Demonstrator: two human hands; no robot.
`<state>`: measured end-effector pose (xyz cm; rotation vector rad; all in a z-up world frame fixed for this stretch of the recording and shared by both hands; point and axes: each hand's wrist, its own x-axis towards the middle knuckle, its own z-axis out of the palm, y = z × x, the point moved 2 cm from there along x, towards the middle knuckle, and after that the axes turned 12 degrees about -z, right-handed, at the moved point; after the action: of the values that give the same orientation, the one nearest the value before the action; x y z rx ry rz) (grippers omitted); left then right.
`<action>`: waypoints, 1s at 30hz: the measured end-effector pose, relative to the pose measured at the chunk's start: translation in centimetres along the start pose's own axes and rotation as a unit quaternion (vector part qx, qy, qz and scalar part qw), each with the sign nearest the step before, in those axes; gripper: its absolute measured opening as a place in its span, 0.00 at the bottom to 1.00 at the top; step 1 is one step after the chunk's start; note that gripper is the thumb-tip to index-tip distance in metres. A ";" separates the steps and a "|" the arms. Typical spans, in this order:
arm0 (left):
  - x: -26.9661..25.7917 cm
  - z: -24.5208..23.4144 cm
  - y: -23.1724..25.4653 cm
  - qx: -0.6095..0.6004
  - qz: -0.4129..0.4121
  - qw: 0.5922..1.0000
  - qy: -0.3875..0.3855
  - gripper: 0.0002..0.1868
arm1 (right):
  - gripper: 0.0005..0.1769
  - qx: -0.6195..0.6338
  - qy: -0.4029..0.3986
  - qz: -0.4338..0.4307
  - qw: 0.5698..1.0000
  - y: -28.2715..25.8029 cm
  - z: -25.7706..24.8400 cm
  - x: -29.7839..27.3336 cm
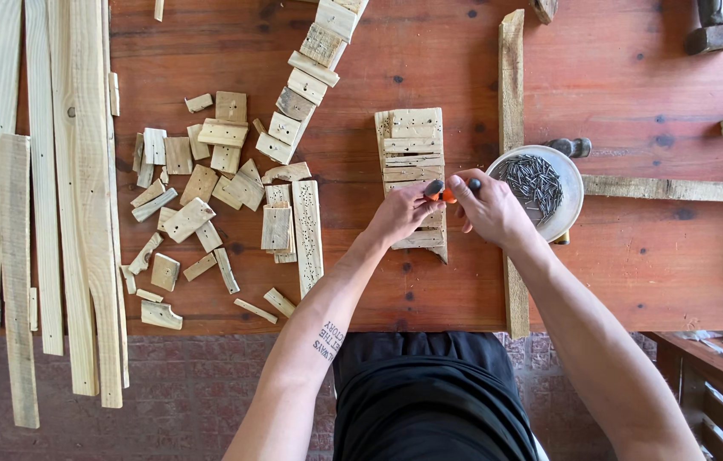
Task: The person uses pliers to pull nails out of small wooden blocks arranged on a workbench. They repeatedly pick up a nail from the wood, extract it with the pliers, and place it into a nearby bowl.
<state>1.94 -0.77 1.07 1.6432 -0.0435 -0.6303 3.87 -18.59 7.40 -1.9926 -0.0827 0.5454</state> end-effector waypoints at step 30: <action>-4.7 2.4 -4.9 0.501 -0.062 0.859 0.082 0.31 | 0.26 -0.119 0.423 0.057 0.897 4.1 3.8 0.3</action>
<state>-4.61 -0.25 -1.82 2.7295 -0.1639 -0.5921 1.85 -17.33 2.36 -2.3210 0.5290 -0.3135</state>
